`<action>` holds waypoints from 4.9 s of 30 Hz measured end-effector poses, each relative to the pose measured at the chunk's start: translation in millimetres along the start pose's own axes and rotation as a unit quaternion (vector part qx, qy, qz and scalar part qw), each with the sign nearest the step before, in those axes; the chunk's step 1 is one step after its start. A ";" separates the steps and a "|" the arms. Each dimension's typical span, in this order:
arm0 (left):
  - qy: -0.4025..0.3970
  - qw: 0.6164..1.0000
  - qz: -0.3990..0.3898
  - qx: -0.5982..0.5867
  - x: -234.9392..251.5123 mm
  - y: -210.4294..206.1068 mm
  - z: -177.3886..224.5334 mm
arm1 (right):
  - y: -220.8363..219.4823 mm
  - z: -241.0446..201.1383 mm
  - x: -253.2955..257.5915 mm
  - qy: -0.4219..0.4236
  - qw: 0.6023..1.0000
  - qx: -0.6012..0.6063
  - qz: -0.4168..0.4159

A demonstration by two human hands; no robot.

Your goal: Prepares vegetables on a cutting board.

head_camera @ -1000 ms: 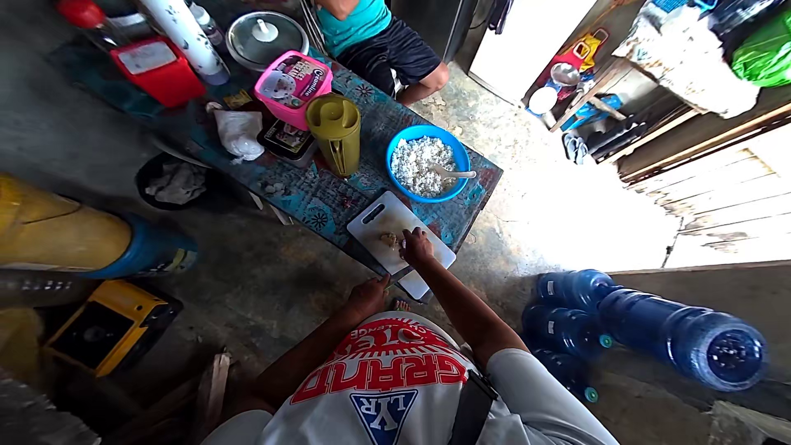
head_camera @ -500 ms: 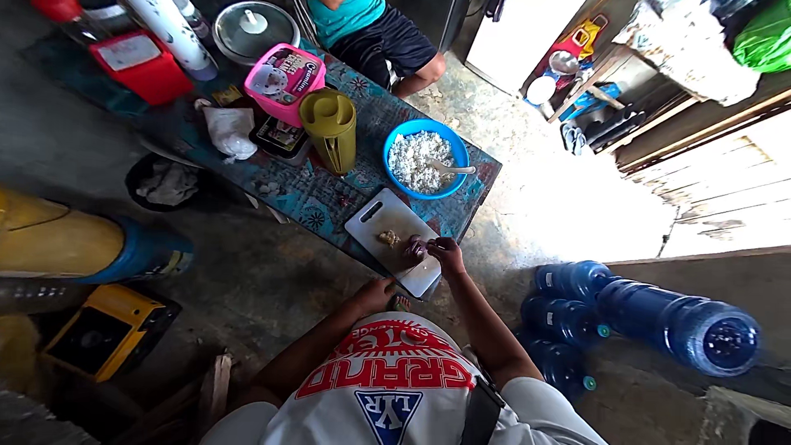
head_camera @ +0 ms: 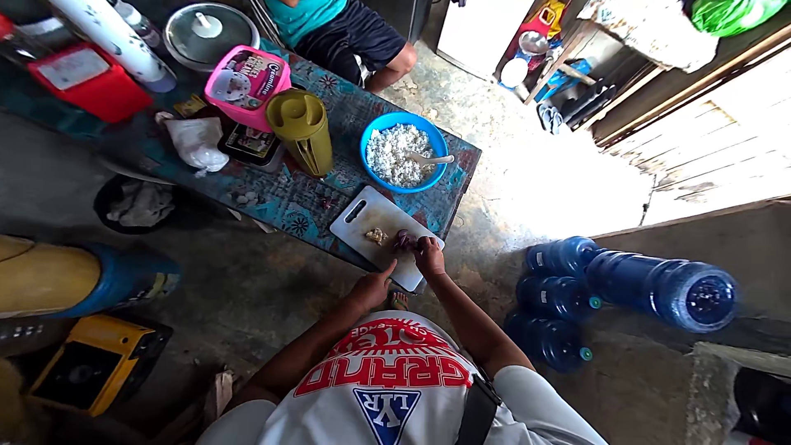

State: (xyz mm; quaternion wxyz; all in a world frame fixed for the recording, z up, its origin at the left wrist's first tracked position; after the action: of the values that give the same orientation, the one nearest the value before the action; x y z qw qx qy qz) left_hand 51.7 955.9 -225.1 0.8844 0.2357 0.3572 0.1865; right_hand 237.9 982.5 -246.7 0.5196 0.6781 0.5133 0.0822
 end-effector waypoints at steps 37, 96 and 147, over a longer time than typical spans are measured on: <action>0.002 0.993 -0.038 0.109 -3.7 7.0 17.1 | -6.6 -3.1 -6.1 -0.058 0.996 -0.040 -0.053; -0.038 0.999 -0.018 -0.008 30.2 2.8 -10.3 | -0.1 4.5 -2.6 -0.031 0.998 -0.008 -0.048; -0.043 0.997 -0.003 0.067 18.6 12.1 14.4 | 4.3 3.1 -7.6 -0.020 0.999 0.007 -0.047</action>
State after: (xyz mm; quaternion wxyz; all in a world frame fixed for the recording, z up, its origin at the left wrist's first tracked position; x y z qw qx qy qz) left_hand 72.6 971.0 -219.5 0.8819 0.3008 0.3311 0.1492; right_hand 239.1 974.9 -241.5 0.5283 0.6583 0.5348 0.0399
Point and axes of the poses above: each hand's wrist, its own x-axis towards the middle knuckle, its own y-axis out of the back of the hand, z = x × y, the point moved 9 cm from there along x, towards the middle knuckle, and after that the axes turned 10 degrees about -y, right-handed, at the moved point
